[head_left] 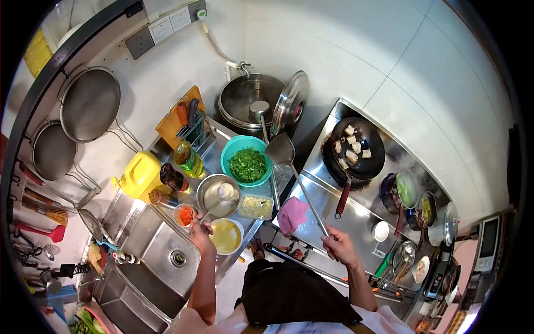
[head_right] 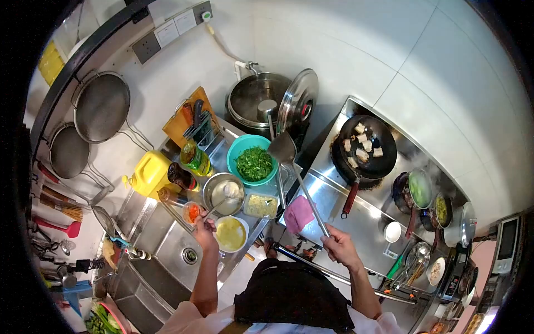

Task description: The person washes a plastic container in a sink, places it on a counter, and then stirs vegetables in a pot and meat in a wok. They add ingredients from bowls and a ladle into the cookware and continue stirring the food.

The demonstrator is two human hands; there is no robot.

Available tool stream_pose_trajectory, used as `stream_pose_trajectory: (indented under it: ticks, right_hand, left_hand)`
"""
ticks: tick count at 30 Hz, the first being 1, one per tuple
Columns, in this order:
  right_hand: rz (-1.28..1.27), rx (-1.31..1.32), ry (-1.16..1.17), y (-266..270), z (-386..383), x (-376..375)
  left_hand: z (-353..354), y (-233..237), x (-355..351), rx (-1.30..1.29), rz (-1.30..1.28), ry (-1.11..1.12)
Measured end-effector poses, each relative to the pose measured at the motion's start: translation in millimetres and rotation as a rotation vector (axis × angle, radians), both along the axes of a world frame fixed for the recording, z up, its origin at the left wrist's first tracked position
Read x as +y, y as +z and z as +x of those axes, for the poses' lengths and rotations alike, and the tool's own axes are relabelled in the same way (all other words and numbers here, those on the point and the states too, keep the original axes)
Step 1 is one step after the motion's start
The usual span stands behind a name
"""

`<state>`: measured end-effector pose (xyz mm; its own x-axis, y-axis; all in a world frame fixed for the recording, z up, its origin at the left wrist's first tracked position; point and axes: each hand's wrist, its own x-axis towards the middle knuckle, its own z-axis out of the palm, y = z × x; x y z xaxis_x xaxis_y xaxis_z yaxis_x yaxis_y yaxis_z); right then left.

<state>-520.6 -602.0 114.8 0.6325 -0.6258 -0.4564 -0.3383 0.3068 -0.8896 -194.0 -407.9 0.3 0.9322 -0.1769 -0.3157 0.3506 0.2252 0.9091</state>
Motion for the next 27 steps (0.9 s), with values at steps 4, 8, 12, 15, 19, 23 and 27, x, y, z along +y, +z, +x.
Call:
stream_pose_trajectory:
  ticks: [4,8,12,15,19,23,27]
  right_hand:
    - [0.085,0.006,0.118,-17,7,6]
    - [0.154,-0.075,0.266,-33,29,17]
    - [0.329,-0.272,0.329,-63,35,24]
    - [0.555,-0.364,0.255,-39,9,18]
    - [0.58,-0.463,0.087,-28,-69,-4]
    - [0.362,-0.387,-0.186,-7,-175,-21]
    - [0.013,-0.147,-0.552,-10,-269,-21]
  left_hand:
    - [-1,18,16,-0.057,-0.007,0.079]
    - [-2,46,21,-0.197,-0.045,0.087]
    - [-23,86,-2,-0.289,-0.006,0.027]
    - [-46,94,-38,-0.4,0.035,-0.081]
    - [-108,118,-119,-0.455,0.006,-0.261]
    - [-204,147,-216,-0.471,-0.134,-0.526]
    - [-311,153,-303,-0.497,-0.147,-0.855]
